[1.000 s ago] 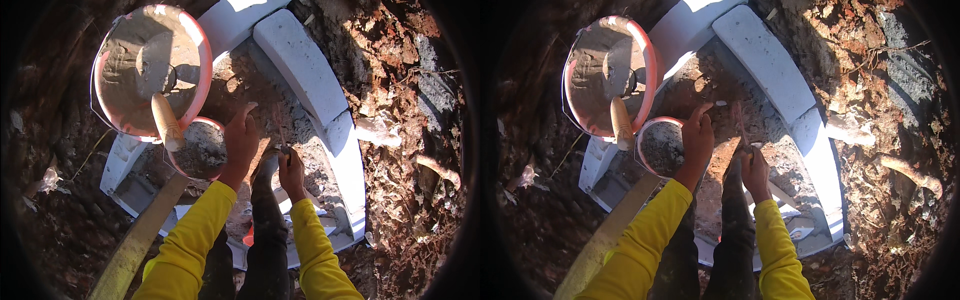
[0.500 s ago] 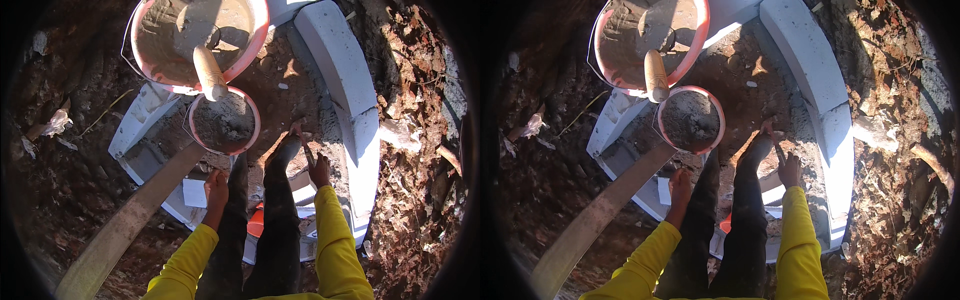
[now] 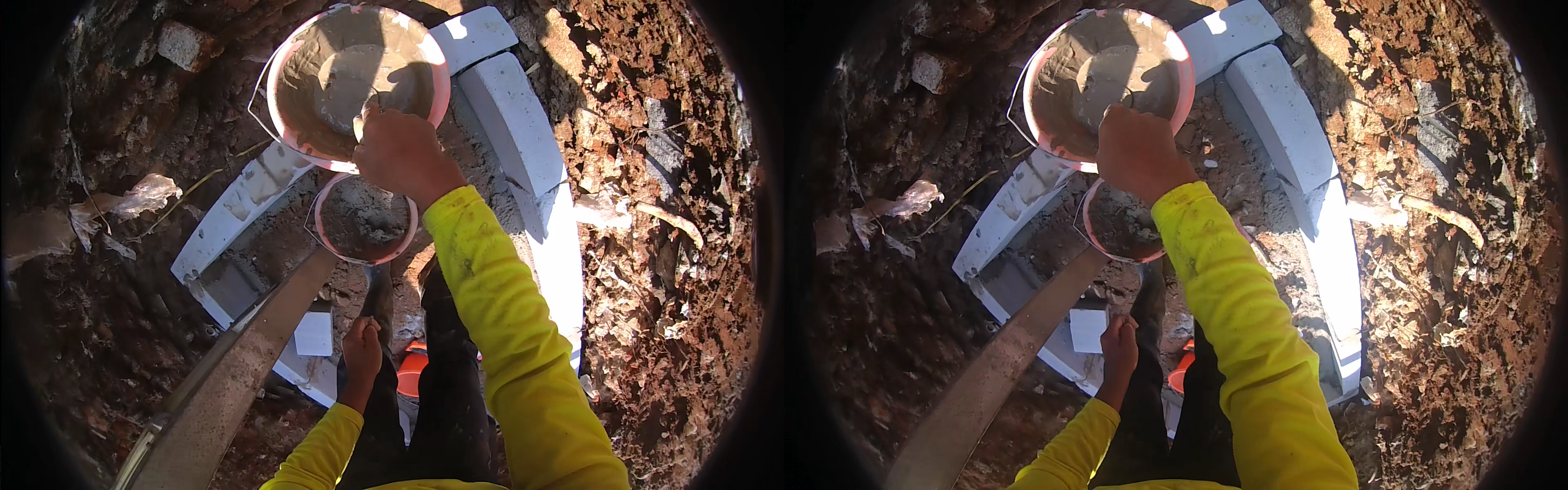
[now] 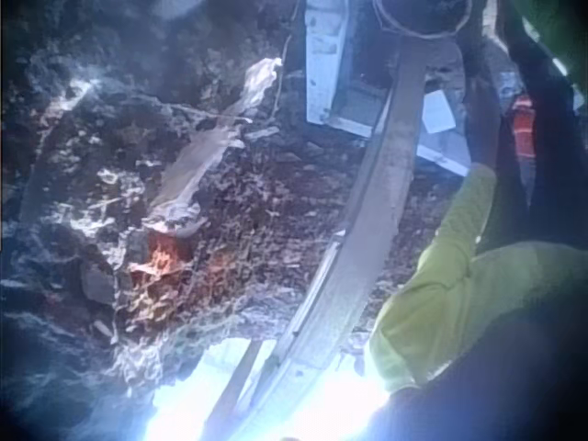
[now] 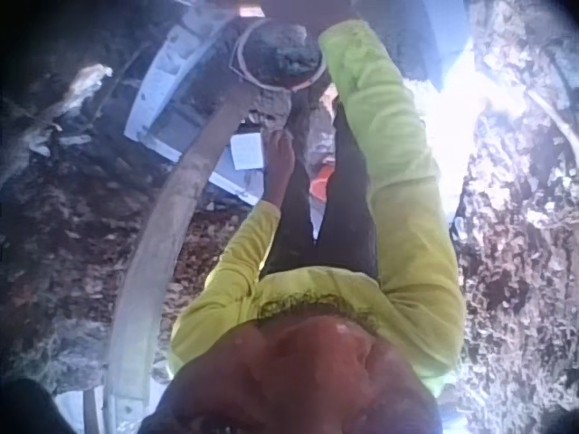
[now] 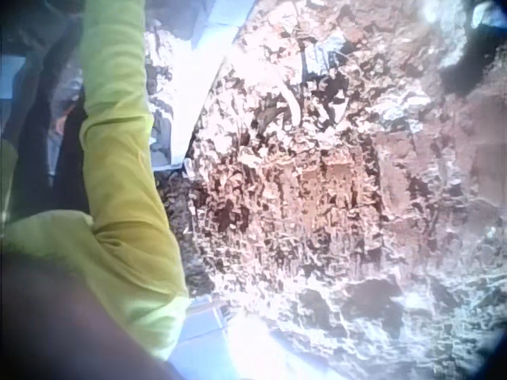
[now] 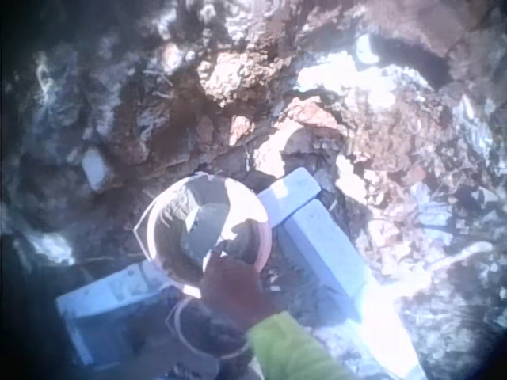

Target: The person lays white rectangular pavers in a curved pattern on a dirt surface. They use a trowel to spread cement mortar from a bucket, place the pavers, and tap them into position with a hammer. The person also uses a saw to cut a paver to fit the curve and a level to check alignment.

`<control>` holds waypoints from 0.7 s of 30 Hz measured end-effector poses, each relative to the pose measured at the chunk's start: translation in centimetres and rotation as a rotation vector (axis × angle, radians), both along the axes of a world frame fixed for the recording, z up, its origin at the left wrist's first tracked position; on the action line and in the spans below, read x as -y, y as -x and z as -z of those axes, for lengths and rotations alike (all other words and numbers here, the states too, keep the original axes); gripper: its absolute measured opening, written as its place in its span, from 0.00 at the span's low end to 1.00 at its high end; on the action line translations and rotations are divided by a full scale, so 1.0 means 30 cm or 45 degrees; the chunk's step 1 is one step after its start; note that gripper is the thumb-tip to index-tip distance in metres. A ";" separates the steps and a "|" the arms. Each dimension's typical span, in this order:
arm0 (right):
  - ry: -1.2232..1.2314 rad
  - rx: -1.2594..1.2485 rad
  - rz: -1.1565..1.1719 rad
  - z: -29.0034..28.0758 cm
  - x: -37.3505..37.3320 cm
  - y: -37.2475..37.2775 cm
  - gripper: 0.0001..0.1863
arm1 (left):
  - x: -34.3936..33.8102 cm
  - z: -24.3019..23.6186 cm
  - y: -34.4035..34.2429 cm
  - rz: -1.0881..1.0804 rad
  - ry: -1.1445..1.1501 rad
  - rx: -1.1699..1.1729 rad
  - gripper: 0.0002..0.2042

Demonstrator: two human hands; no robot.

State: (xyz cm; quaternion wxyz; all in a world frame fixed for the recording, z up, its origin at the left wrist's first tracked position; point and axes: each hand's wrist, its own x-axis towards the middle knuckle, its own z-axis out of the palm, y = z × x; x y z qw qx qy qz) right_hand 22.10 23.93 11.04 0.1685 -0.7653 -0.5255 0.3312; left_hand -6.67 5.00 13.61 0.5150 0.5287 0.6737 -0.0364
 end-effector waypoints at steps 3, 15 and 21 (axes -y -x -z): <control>0.168 0.003 -0.166 -0.053 -0.040 -0.027 0.20 | 0.065 -0.064 0.138 0.227 -0.045 -0.087 0.08; 0.044 0.223 -0.436 -0.129 -0.011 -0.098 0.14 | 0.171 -0.135 0.262 0.423 -0.438 -0.005 0.05; -0.211 0.162 -0.380 -0.122 0.008 -0.095 0.19 | 0.196 -0.144 0.276 0.434 -0.459 -0.142 0.05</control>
